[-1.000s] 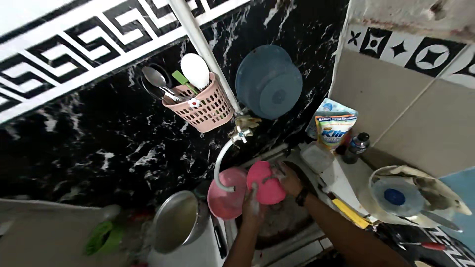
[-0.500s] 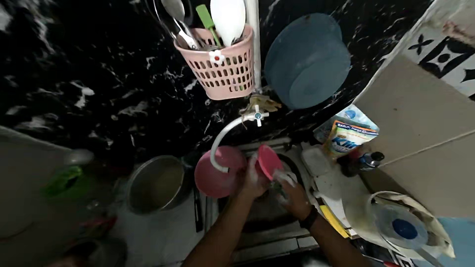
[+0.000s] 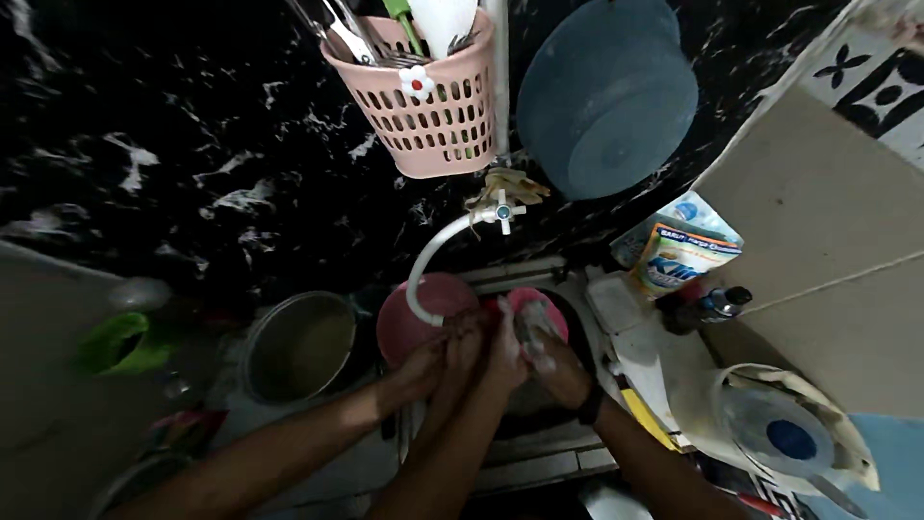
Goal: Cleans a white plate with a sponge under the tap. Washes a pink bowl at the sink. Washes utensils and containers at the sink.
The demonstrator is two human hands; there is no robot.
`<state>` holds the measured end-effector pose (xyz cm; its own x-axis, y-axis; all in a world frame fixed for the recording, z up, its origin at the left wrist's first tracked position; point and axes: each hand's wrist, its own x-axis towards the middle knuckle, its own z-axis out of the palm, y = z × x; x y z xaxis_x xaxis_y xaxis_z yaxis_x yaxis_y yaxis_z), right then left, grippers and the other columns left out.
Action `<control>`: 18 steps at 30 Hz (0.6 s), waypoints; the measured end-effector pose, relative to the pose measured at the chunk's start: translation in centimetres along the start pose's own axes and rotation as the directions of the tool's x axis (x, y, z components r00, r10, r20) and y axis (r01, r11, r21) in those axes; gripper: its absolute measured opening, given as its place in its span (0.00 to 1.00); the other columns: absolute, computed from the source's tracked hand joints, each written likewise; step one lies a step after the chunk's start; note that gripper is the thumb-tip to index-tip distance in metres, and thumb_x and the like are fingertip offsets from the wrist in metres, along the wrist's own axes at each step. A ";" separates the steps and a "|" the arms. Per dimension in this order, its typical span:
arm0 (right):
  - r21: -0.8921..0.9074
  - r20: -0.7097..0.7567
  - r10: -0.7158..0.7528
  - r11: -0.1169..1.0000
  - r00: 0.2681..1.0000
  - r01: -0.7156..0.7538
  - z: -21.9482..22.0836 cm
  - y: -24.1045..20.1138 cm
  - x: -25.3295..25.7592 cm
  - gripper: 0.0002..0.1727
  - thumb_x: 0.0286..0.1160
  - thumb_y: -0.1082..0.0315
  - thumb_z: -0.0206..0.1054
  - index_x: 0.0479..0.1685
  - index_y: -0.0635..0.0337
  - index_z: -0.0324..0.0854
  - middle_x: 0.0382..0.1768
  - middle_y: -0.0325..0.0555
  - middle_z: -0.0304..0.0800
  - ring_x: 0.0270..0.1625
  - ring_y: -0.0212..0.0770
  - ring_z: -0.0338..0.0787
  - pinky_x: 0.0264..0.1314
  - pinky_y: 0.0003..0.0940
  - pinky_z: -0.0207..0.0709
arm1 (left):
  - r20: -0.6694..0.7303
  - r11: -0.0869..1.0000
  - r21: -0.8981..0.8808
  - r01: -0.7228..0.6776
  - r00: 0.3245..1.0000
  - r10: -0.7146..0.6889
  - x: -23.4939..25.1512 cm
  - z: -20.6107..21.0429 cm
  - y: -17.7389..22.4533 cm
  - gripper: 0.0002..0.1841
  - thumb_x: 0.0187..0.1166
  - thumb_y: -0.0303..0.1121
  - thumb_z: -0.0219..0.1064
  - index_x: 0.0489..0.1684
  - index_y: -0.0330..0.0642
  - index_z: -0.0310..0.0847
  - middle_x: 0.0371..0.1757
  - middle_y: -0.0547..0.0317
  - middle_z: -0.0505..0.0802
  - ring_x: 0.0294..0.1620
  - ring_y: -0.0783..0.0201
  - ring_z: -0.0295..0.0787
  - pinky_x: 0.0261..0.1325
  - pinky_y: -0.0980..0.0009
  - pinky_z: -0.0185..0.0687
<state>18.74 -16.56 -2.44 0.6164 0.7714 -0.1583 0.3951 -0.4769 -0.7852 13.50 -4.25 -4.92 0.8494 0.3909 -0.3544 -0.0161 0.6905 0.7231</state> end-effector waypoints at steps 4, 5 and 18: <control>-0.054 -0.105 0.057 0.997 0.993 -0.063 -0.6 2.5 0.8 0.33 0.90 0.59 0.54 0.88 0.69 0.62 0.79 0.68 0.76 0.82 0.60 0.76 0.88 0.53 0.66 | 0.054 0.999 0.041 0.028 0.998 -0.030 -0.6 -0.1 -0.8 0.27 0.93 0.52 0.45 0.81 0.44 0.66 0.63 0.50 0.89 0.60 0.58 0.89 0.62 0.56 0.88; 0.001 -0.109 0.064 0.998 0.992 -0.064 -0.9 1.7 1.1 0.32 0.89 0.60 0.55 0.88 0.69 0.62 0.80 0.67 0.75 0.83 0.58 0.75 0.89 0.51 0.65 | -0.024 0.995 0.082 0.050 0.999 -0.048 -1.3 1.9 -0.3 0.25 0.95 0.48 0.43 0.81 0.42 0.65 0.60 0.50 0.89 0.56 0.60 0.89 0.59 0.59 0.88; 0.336 -0.162 -0.140 0.923 0.977 0.188 -1.4 -0.8 2.7 0.44 0.77 0.69 0.66 0.94 0.62 0.49 0.78 0.56 0.80 0.74 0.44 0.85 0.79 0.42 0.78 | -0.288 0.765 0.637 0.097 0.950 0.119 -2.5 5.1 2.3 0.24 0.96 0.35 0.41 0.83 0.30 0.63 0.75 0.39 0.80 0.72 0.57 0.79 0.75 0.63 0.77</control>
<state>21.01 -14.71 -1.45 0.6572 0.7519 0.0527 0.2522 -0.1535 -0.9554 14.08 -6.72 0.70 0.6537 0.6284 -0.4216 0.4061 0.1788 0.8962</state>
